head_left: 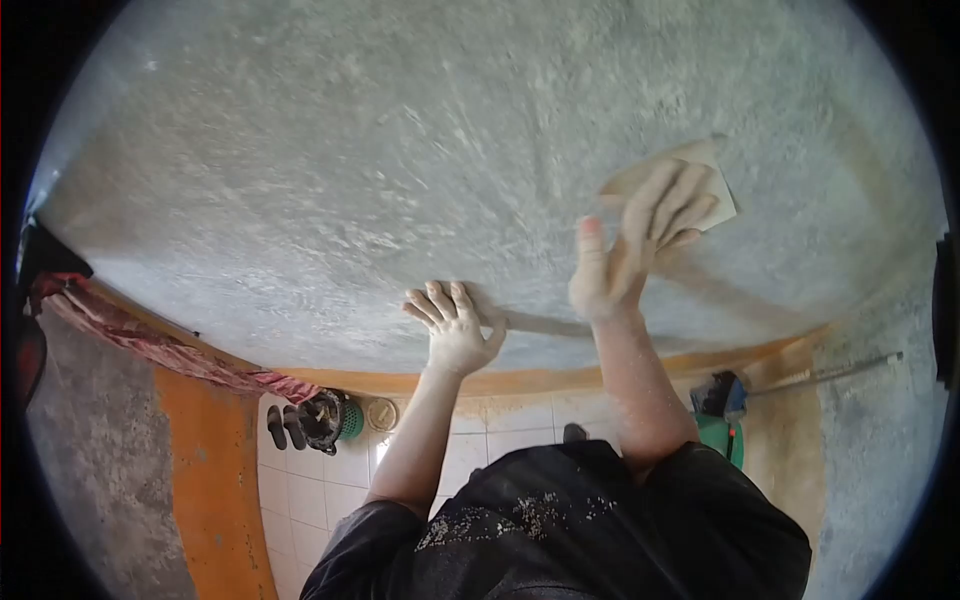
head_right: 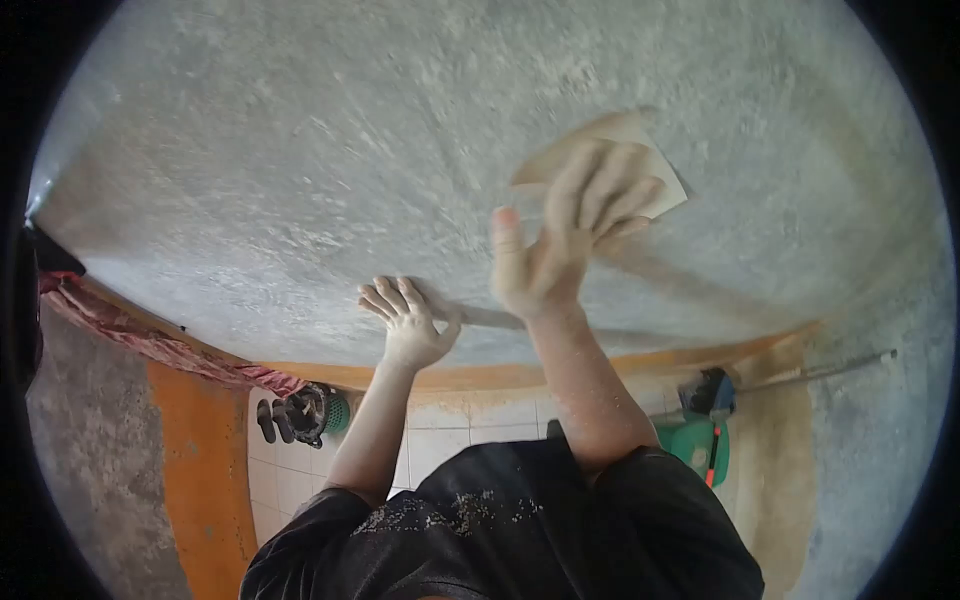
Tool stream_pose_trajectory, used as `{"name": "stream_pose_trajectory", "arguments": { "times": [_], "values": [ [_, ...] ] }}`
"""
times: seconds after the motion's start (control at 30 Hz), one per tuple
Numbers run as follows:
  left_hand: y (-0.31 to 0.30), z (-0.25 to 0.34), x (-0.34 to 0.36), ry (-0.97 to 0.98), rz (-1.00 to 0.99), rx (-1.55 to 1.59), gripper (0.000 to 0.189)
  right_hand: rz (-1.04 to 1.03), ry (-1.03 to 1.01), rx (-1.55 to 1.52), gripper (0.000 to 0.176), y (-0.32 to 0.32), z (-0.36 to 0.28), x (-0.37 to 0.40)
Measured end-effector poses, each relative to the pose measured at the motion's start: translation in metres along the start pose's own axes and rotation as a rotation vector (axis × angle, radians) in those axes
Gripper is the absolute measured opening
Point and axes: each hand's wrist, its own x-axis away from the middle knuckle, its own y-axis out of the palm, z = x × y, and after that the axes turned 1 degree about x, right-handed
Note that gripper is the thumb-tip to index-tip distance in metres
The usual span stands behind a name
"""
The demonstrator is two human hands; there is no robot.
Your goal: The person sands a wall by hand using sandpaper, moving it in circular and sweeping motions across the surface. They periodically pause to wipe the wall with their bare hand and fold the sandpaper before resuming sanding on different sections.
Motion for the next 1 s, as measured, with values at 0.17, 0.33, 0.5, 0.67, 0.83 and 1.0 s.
{"name": "stream_pose_trajectory", "arguments": {
  "times": [0.17,0.33,0.5,0.67,0.83,1.0],
  "values": [
    [-0.014,0.007,-0.002,-0.197,-0.376,0.08,0.102,-0.412,-0.319,0.15,0.074,0.034,-0.028,0.065],
    [-0.045,0.013,-0.009,-0.198,-0.512,0.047,0.109,-0.212,-0.198,0.058,0.071,0.021,0.029,0.107],
    [-0.035,0.023,-0.003,-0.218,-0.51,0.015,0.109,-0.139,-0.122,-0.076,0.079,0.017,-0.023,0.007],
    [-0.03,0.023,0.023,-0.111,-0.172,0.12,0.106,-0.654,-0.374,0.118,0.073,0.026,-0.039,0.067],
    [-0.059,0.032,0.039,-0.138,0.092,0.353,0.091,-0.371,-0.256,-0.041,0.075,0.02,-0.006,0.072],
    [-0.097,0.042,0.015,-0.01,0.499,0.537,0.047,-0.289,-0.424,-0.065,0.077,0.046,-0.038,0.027]
  ]
}}
